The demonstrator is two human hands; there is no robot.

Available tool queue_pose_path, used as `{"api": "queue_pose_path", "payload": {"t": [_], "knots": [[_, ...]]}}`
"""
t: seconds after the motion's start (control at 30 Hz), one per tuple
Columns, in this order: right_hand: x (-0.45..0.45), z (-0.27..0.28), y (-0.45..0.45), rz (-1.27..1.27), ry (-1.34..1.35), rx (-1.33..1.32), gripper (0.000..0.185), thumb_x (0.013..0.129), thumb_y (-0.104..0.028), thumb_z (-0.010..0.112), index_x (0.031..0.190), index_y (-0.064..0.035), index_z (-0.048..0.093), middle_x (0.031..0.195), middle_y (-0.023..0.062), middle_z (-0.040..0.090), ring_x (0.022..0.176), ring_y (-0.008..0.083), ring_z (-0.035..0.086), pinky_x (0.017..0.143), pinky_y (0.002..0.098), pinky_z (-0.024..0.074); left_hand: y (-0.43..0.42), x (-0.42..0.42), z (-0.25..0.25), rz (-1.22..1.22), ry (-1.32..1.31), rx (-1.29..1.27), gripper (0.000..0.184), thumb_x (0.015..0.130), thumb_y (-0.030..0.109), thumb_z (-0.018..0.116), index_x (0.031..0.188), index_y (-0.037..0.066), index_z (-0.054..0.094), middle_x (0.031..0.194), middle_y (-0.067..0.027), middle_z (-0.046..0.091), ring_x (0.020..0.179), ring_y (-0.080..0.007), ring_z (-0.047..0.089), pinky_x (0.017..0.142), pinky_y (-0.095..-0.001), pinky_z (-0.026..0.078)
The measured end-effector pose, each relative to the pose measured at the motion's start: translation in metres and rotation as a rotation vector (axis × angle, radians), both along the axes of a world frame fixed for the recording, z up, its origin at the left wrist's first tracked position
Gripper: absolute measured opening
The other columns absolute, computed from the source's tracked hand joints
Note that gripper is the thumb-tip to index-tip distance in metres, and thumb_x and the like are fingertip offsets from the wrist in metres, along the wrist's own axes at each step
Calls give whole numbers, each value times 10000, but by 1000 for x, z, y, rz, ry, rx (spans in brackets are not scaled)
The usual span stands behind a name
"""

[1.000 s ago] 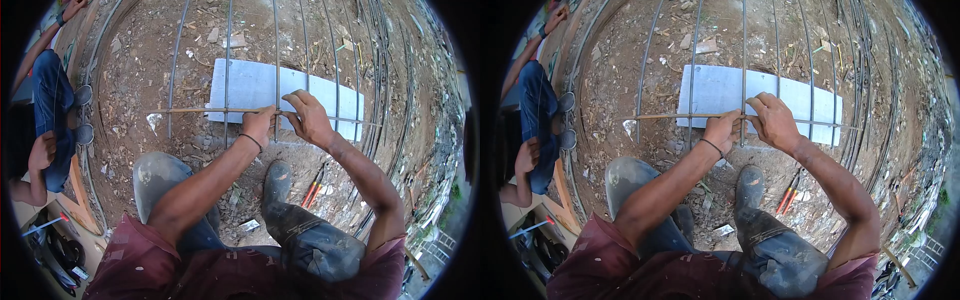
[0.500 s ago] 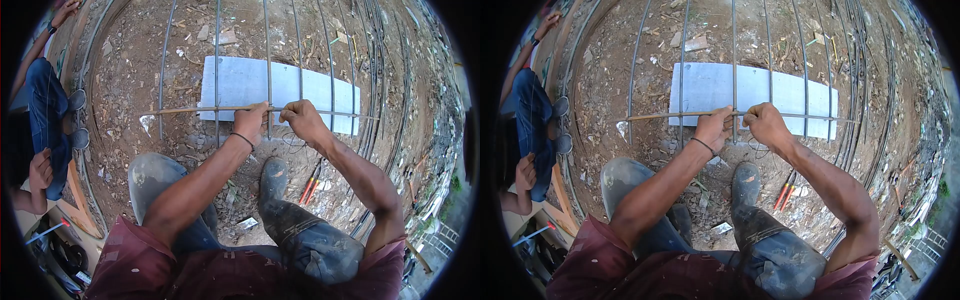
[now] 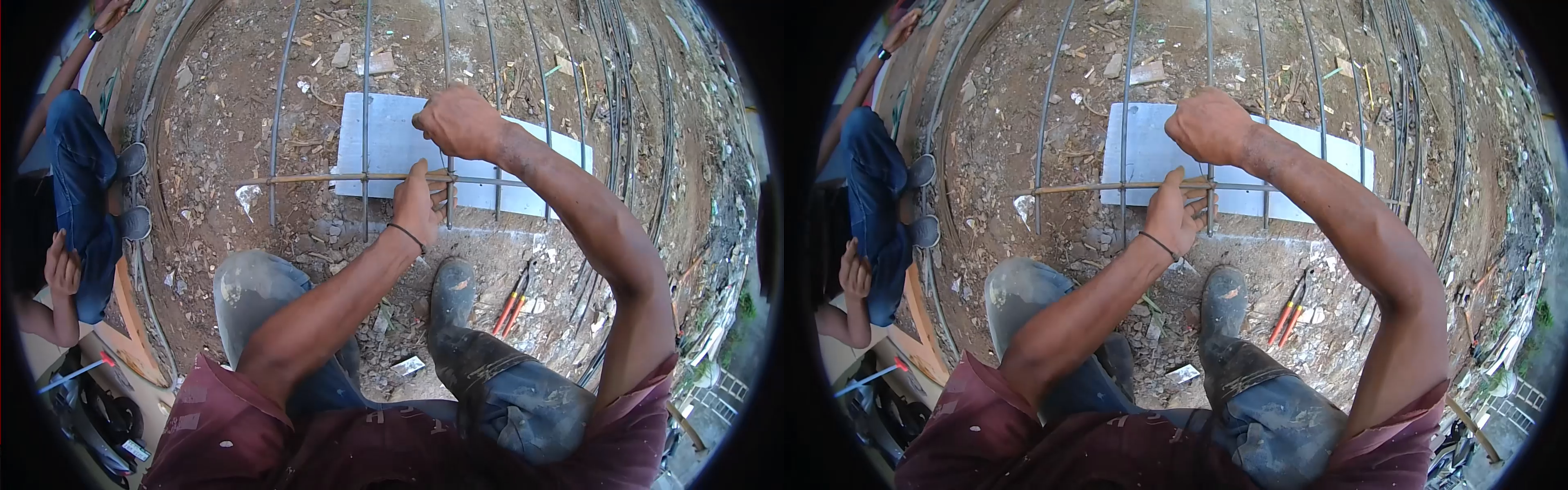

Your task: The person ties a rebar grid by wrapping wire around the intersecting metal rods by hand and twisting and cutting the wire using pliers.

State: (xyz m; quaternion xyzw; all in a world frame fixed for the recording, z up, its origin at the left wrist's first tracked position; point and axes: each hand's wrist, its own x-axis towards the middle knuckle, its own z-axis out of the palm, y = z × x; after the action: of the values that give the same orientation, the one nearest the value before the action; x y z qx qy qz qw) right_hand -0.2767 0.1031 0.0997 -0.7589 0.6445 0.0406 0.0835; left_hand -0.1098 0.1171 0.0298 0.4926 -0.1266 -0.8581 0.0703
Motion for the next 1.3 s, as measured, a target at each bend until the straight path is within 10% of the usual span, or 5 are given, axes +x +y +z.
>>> {"api": "queue_pose_path", "payload": {"t": [0.4, 0.63, 0.87, 1.1, 1.3], "knots": [[-5, -16, 102, -397, -40, 14, 172, 928, -144, 633, 1066, -80, 715, 849, 144, 726, 791, 350, 735, 682, 473, 570, 4, -8, -11, -93, -14, -102, 208, 971, 194, 735, 1090, 43, 656, 1032, -74, 618, 952, -221, 601, 807, -397, 499], [-11, -15, 111, -263, -116, 16, 176, 836, -82, 685, 1001, -64, 746, 903, 108, 679, 940, 288, 608, 884, 406, 482, -3, -11, -25, -49, 7, 63, 193, 939, 117, 717, 1088, 32, 628, 971, -93, 587, 883, -250, 598, 758, -397, 503], [17, 23, 101, -95, -143, 234, 107, 767, -46, 646, 775, 8, 738, 809, 190, 715, 821, 325, 700, 770, 442, 533, 3, -15, -17, -94, -40, -100, 147, 934, 74, 717, 1049, 20, 643, 961, -75, 619, 849, -230, 617, 718, -378, 513], [-5, -10, 106, -1192, -1135, 483, 221, 722, 10, 613, 857, 89, 769, 751, 148, 725, 597, 173, 573, 542, 299, 446, 11, -1, -18, -75, 18, -164, 140, 992, 104, 698, 1071, -3, 655, 971, -64, 649, 863, -188, 631, 726, -345, 521], [-8, -24, 97, -1024, -783, 367, 207, 762, -29, 618, 855, 72, 773, 717, 194, 712, 606, 242, 628, 590, 358, 493, 27, -1, -31, -104, -34, -421, 135, 993, 88, 695, 1060, -27, 674, 887, -73, 676, 751, -166, 637, 661, -307, 506]]}}
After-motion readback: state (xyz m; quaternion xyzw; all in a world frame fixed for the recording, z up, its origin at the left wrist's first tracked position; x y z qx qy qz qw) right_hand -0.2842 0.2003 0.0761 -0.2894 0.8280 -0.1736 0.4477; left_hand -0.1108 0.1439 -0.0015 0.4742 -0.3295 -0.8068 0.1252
